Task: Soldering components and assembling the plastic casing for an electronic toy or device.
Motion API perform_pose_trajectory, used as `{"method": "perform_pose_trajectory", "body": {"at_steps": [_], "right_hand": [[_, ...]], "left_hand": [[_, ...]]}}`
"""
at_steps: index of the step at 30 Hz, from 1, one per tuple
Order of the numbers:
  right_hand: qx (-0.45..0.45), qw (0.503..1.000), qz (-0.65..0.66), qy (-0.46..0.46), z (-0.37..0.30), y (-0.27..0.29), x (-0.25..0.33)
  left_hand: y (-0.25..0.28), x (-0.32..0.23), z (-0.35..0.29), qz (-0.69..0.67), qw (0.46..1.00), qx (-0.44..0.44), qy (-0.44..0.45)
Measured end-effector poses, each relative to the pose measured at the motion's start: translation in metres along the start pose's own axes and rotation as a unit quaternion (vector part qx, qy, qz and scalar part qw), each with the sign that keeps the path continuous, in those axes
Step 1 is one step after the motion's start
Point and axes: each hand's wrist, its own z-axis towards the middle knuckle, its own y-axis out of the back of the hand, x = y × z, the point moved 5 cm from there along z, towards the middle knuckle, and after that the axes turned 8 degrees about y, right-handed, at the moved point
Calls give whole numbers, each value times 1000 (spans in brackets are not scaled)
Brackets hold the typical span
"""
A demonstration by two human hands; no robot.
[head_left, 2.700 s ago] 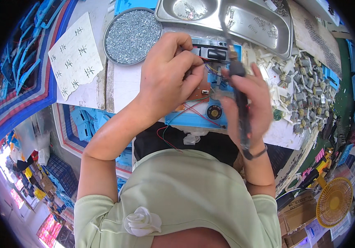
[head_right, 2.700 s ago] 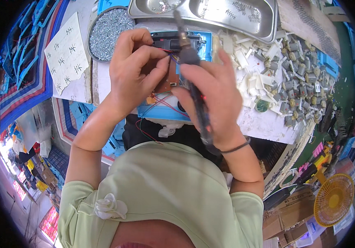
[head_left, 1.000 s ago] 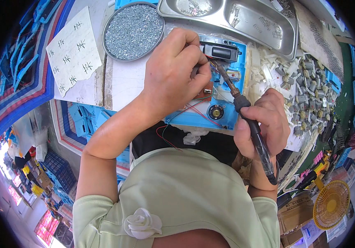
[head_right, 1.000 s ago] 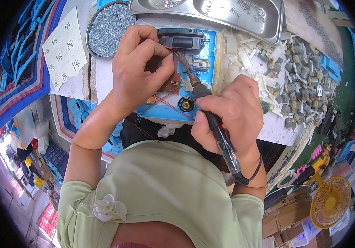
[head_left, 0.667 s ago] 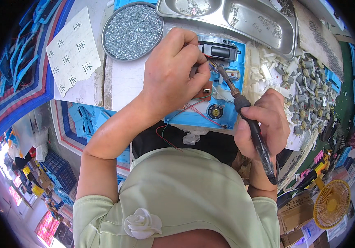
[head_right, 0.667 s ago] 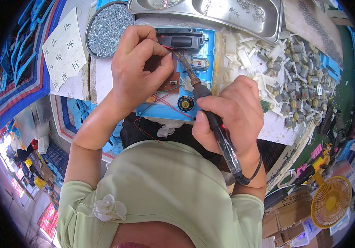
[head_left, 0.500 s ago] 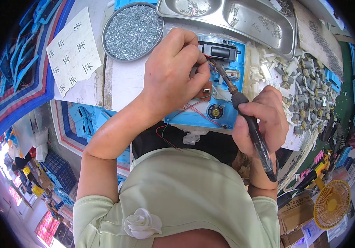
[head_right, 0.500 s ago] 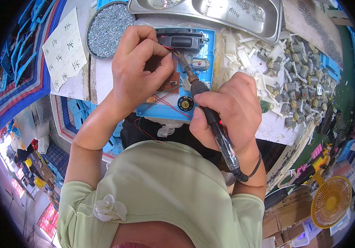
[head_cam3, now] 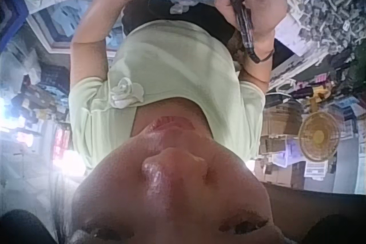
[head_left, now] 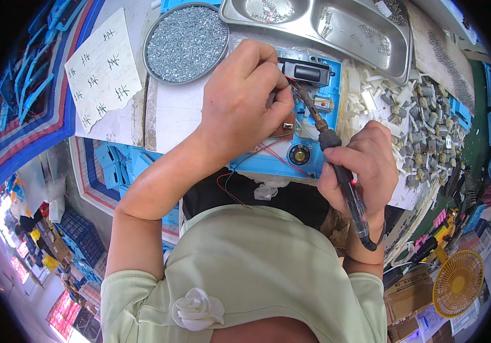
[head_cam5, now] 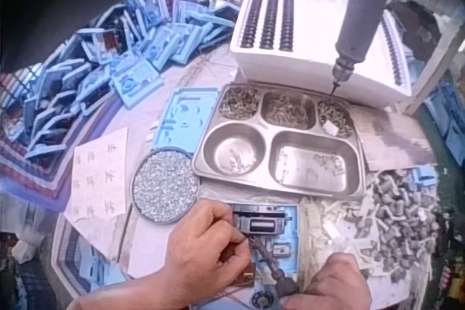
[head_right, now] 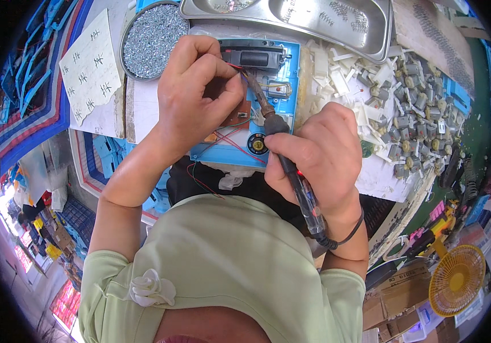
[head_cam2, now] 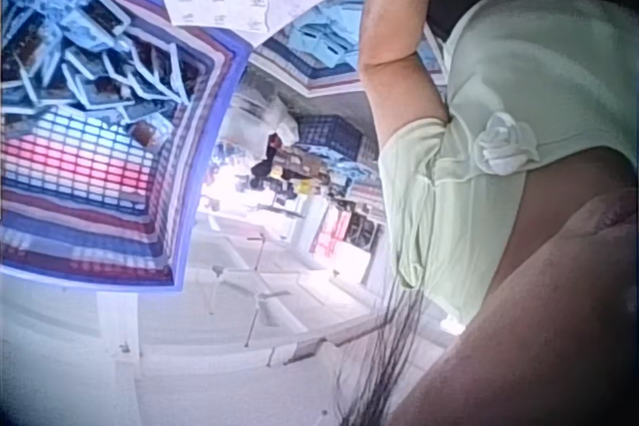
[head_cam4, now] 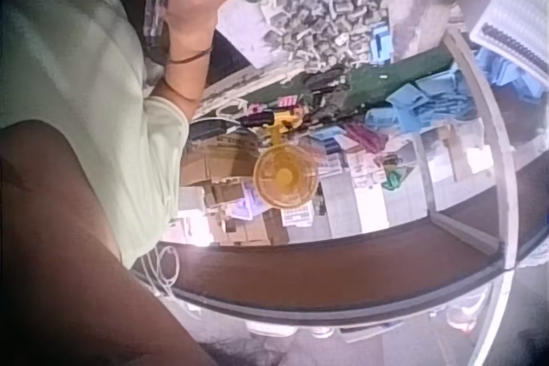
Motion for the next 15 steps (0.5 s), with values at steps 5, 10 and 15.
{"method": "perform_pose_trajectory", "body": {"at_steps": [5,10,15], "right_hand": [[2,1000,5,-9,-4,5,4],[-17,1000,11,-12,-7,7,5],[-33,999,19,-12,-9,9,3]], "left_hand": [[-1,1,-1,1,1000,2,6],[-1,0,-1,2,1000,1,12],[0,-1,-1,4,1000,2,6]]}}
